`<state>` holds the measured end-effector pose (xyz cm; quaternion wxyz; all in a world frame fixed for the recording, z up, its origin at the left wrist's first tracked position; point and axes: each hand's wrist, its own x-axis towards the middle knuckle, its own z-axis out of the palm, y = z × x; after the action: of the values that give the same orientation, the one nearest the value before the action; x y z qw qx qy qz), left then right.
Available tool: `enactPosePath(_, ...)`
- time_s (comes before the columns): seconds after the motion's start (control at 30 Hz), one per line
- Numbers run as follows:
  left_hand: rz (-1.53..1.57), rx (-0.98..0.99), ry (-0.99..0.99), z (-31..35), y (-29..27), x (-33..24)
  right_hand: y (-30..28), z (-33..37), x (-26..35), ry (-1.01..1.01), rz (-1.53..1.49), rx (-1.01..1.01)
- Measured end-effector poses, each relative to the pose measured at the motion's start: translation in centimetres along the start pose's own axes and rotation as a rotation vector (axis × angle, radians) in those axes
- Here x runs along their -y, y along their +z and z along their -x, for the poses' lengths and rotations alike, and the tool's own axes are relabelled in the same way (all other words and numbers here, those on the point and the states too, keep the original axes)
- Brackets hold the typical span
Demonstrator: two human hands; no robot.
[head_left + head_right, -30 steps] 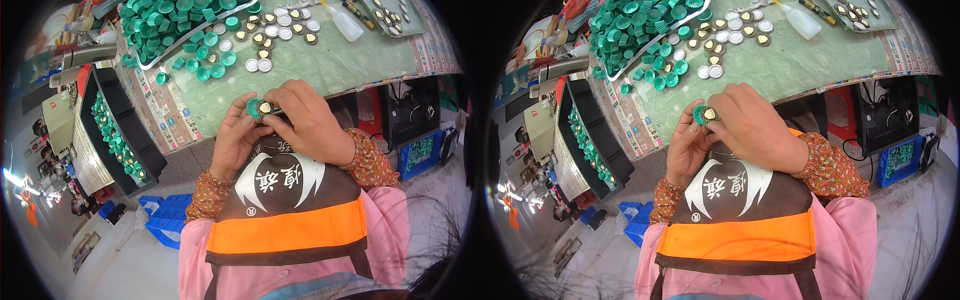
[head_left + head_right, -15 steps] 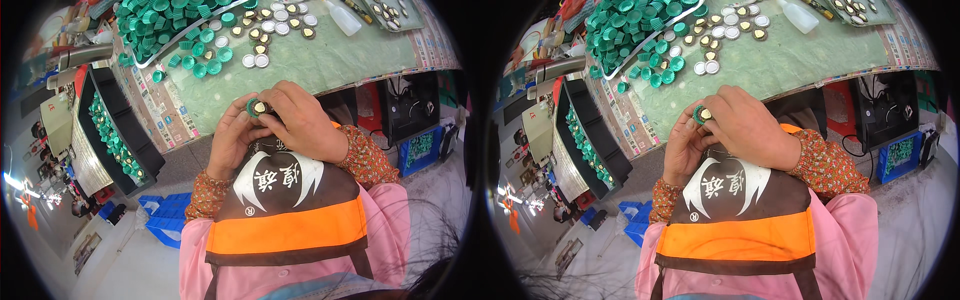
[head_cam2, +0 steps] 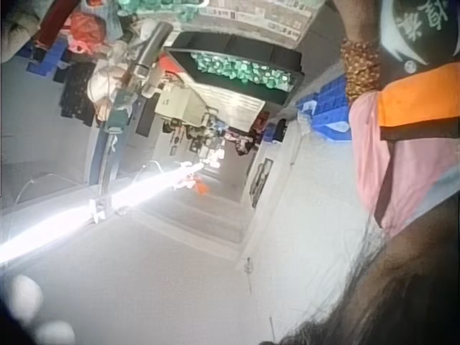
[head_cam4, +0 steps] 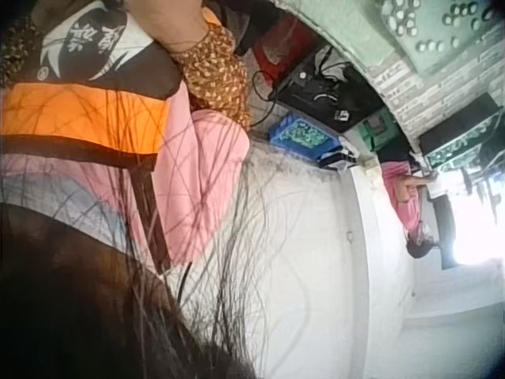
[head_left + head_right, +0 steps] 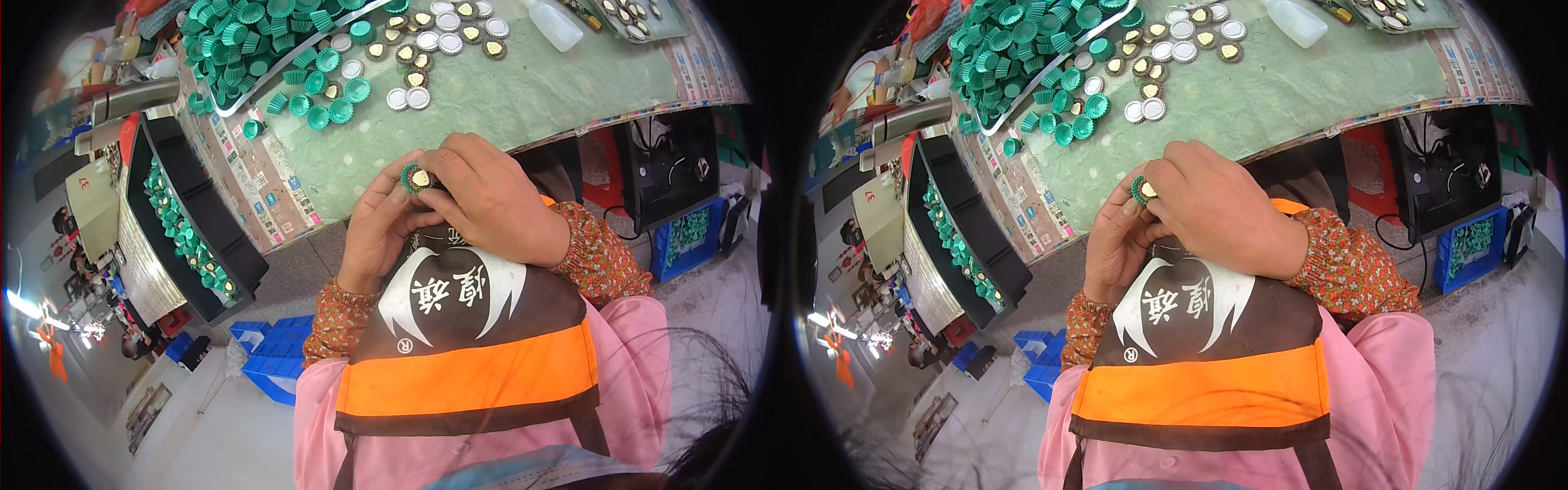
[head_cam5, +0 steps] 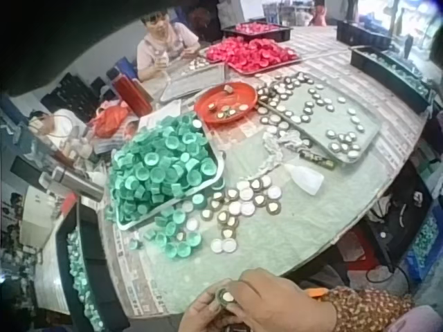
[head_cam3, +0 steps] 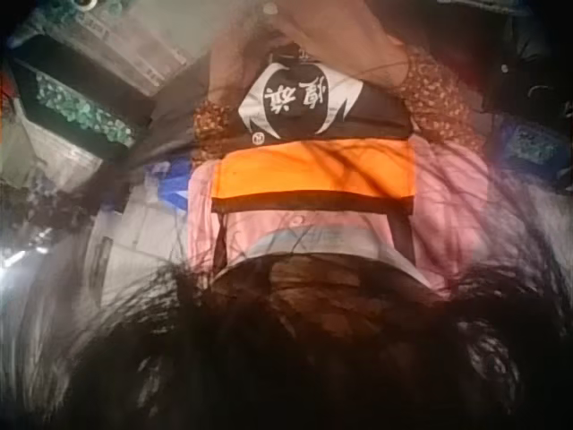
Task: The person applies glue from a small bottle into green paper cupcake wrappers and then presses a gold-colored metal base into each one. The person handles the items one at a time, repeatedly picking up a wrapper, applying adhesive, and attaching the base.
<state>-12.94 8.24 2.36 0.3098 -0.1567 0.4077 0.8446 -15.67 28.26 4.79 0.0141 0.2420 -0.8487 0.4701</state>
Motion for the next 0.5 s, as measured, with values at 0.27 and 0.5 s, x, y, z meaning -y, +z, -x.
enactPosePath(0.27,-0.034,-0.015,-0.005,0.09,0.21,0.12,0.12,0.11,-0.22,-0.035,0.029,-0.009)
enactPosePath(0.5,-0.042,-0.012,0.001,0.16,0.19,0.22,0.06,0.26,-0.25,-0.044,0.039,-0.009)
